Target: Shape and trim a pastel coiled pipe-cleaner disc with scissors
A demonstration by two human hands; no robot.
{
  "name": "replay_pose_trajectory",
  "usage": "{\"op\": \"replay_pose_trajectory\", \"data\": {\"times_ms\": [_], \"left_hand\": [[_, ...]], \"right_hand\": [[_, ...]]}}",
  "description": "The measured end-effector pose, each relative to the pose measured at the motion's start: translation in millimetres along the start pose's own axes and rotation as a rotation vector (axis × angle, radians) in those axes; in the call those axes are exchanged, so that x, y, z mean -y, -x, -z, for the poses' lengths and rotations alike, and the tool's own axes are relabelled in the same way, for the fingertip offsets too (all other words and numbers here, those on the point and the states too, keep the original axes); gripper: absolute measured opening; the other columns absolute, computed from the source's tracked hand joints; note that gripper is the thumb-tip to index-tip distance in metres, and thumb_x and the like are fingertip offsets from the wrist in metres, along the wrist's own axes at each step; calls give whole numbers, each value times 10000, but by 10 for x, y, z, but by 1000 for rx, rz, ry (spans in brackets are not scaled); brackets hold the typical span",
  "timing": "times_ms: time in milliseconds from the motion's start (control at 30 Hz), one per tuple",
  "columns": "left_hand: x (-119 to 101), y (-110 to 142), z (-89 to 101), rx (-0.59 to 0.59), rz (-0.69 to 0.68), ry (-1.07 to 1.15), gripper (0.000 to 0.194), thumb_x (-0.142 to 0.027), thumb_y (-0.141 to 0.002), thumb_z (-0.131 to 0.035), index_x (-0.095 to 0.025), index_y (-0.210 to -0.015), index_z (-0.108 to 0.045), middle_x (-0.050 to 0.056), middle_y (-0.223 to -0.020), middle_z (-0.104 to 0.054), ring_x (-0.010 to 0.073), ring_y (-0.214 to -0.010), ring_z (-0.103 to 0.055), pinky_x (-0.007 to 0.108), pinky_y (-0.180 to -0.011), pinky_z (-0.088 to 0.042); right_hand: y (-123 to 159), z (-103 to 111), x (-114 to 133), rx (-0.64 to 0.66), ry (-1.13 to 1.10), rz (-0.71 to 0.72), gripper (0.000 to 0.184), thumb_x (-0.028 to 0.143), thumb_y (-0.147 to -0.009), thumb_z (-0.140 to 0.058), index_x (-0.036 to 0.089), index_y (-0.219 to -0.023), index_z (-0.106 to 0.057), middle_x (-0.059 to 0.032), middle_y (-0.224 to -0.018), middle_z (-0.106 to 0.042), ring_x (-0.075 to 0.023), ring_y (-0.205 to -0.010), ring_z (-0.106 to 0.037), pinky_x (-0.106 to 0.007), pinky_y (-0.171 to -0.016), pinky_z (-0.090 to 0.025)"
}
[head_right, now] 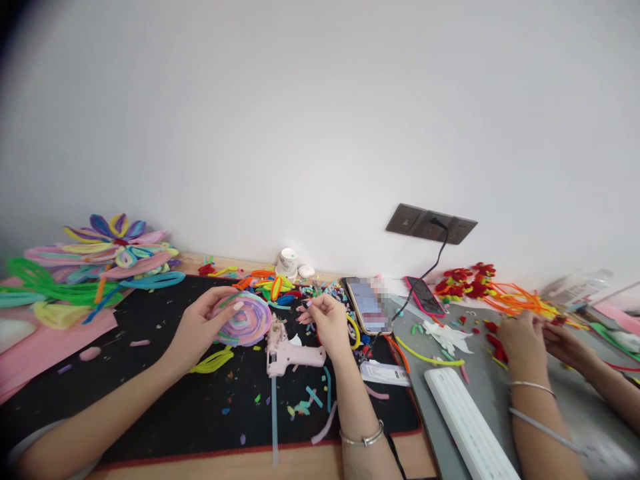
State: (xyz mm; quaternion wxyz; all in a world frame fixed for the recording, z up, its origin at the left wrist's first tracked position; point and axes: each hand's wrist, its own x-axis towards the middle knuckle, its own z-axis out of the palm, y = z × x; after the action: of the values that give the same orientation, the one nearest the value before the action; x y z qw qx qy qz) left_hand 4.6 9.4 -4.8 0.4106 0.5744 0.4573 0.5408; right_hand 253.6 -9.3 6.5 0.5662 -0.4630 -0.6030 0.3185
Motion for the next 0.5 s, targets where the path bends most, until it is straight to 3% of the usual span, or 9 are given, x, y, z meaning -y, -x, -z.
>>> {"op": "replay_pose_trajectory", "data": {"times_ms": [167,367,500], "left_hand": [[6,-4,3,9,-5,19,318,-411,-761,-678,-195,-989,-623,56,-1029,-670,236,-985,-632,335,-850,-510],[-2,-9,6,7,0,15,323,-416,-759,-676,-193,-987,-623,58,-1031,-666,235,-979,-629,337,-850,-509],[-1,-10,-2,7,3,12,342,-428,-755,-674,-190,-995,-625,69,-1050,-673,245,-988,-635,348,-850,-513]], "right_hand": [[3,0,29,-3,-26,-60,127,327,-810,-651,297,-698,-600,-55,-652,-718,-237,-579,-693,-356,-481,-571],[-10,-31,24,-20,-51,-100,83,360,-809,-634,282,-811,-608,-41,-680,-706,-218,-601,-698,-306,-453,-556],[-13,-36,-23,-26,-55,-97,49,309,-794,-645,277,-789,-609,-32,-675,-695,-220,-624,-700,-316,-496,-584]]}}
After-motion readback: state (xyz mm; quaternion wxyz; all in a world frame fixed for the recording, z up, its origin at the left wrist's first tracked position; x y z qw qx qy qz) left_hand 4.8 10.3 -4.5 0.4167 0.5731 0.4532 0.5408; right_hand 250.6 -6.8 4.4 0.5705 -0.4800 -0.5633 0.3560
